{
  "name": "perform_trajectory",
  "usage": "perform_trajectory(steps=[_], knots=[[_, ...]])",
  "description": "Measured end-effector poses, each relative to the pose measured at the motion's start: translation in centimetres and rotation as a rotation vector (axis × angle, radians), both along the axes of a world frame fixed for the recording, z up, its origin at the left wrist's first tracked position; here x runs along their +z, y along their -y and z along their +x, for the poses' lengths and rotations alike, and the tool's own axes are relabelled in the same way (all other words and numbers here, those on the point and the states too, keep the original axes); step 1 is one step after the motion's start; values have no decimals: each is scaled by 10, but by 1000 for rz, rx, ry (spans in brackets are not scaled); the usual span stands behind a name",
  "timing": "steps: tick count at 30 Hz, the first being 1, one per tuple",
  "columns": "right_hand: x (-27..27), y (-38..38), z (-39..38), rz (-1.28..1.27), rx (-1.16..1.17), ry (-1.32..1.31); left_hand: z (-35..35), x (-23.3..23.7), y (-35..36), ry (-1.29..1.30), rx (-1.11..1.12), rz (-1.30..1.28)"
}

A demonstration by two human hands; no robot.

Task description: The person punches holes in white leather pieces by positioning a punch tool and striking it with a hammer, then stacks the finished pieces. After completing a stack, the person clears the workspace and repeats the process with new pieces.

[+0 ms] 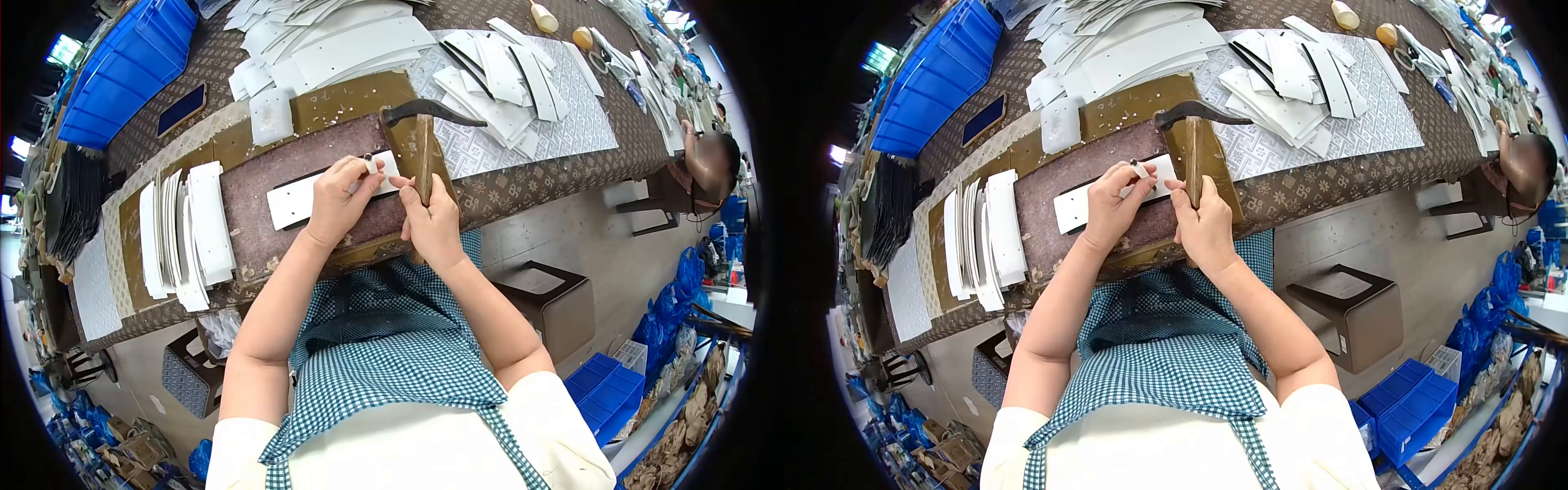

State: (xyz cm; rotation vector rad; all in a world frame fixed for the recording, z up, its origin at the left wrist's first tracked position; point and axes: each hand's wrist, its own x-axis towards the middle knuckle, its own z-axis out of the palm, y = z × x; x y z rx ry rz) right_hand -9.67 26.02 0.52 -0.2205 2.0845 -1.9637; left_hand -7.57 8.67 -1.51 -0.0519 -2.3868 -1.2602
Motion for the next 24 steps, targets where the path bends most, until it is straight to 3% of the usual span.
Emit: perform_trajectory(steps=[2,6,9,12,14,16,19,23,24], knots=[[11,-12,-8,111,98,-22,-2,2,-1,-53,-26,-37],[118,-36,-22,104,242,-203,-5,4,-3,-153,-48,-50],[167,-51,-28,-164,283,-577,-3,2,-4,-138,-34,-35],[174,-55,-16,-221,274,-594,-2,0,-2,-141,-23,-32],[151,-61,-12,338,333,-668,-3,-2,-2,-153,-24,-22],[120,-64,-17,801,552,-595,-4,-2,-2,-137,-21,-76],[153,-63,-14,673,576,-333,-3,-4,-3,-132,-23,-92],[198,-58,-3,105,254,-455,-1,-4,-3,-151,-22,-64],[201,-56,-9,-70,236,-613,-3,-3,-2,-157,-23,-76]])
